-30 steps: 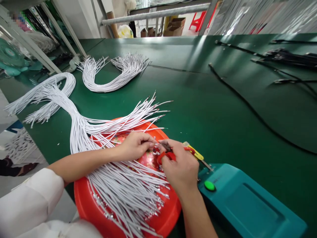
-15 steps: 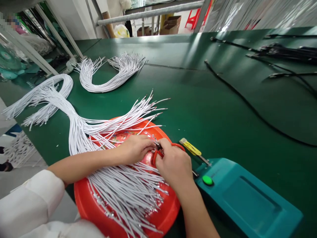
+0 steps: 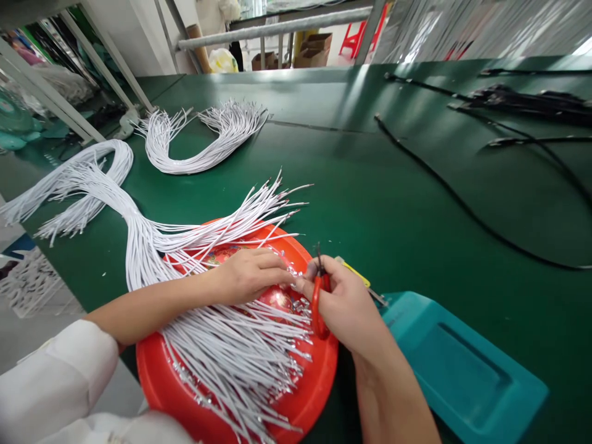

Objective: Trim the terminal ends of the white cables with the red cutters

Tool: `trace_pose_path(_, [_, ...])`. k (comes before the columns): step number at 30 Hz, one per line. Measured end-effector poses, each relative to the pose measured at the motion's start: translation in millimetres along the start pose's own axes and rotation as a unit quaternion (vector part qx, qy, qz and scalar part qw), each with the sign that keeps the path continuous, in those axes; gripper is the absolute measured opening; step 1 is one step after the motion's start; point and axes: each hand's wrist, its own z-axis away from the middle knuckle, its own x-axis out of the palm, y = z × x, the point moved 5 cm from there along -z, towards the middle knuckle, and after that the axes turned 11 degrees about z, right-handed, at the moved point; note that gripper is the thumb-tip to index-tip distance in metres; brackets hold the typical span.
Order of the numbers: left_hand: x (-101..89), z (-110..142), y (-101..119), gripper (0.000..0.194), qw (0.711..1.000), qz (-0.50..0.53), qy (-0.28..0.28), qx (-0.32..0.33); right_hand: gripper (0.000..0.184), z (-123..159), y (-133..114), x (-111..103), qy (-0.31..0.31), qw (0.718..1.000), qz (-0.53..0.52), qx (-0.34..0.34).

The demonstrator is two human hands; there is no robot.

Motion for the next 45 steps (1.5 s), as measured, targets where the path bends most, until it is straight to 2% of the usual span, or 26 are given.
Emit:
trace_pose_path(3, [-6.5, 1, 2, 0.028, 0.992, 0.028, 0.105, 0.058, 0.043, 4, 0, 5, -0.034, 0.989, -0.129, 0.068])
trace_pose_path(6, [-10.0, 3, 2, 0.026, 0.982, 0.051, 0.165, 0.069, 0.045, 5, 0, 13, -0.069, 0.97, -0.211, 0.094])
trace_pose_path(10, [-12.0, 5, 1, 0.025, 0.976, 0.037, 0.213, 0.016, 0.046, 1, 3, 20, -0.04, 0.959, -0.267, 0.087])
trace_pose_path(16, [-12.5, 7, 3, 0.022, 0.962, -0.01, 0.267, -0.051, 0.046, -1, 2, 18, 0.067, 0.967, -0.243, 0.037])
trace_pose_path(19, [-16.7, 6, -9, 0.022, 0.955, 0.002, 0.269, -0.127, 0.046, 1, -2, 20, 0.06, 0.974, -0.22, 0.021])
trace_pose_path(22, [-22.2, 5, -27, 0.018, 0.938, 0.061, 0.264, -0.214, 0.045, 2, -3, 22, 0.049, 0.983, -0.176, 0.018])
trace_pose_path(27, [-24.6, 8, -43, 0.016, 0.896, 0.182, 0.275, -0.296, 0.035, -2, 3, 14, 0.156, 0.987, -0.026, 0.001])
trace_pose_path(31, [-25.0, 12, -55, 0.018, 0.856, 0.247, 0.293, -0.346, 0.031, -3, 4, 12, 0.189, 0.982, 0.009, -0.012])
trace_pose_path(35, [-40.1, 19, -78, 0.019, 0.803, 0.29, 0.369, -0.367, 0.028, -3, 7, 9, 0.218, 0.975, -0.038, -0.018])
trace_pose_path(38, [-58.7, 29, -102, 0.029, 0.758, 0.289, 0.45, -0.374, 0.03, -3, 12, 6, 0.246, 0.966, -0.081, -0.008])
trace_pose_path(40, [-70.8, 35, -113, 0.04, 0.764, 0.232, 0.481, -0.362, 0.032, -3, 15, 5, 0.256, 0.961, -0.108, -0.002])
trace_pose_path(41, [-73.2, 36, -117, 0.045, 0.783, 0.198, 0.466, -0.362, 0.032, -3, 15, 4, 0.258, 0.958, -0.125, -0.001])
trace_pose_path(43, [-68.9, 32, -119, 0.048, 0.835, 0.131, 0.379, -0.376, 0.033, -3, 14, 4, 0.262, 0.951, -0.162, -0.006])
trace_pose_path(45, [-55.9, 25, -109, 0.044, 0.886, 0.07, 0.271, -0.368, 0.031, -3, 12, 2, 0.273, 0.943, -0.191, -0.018])
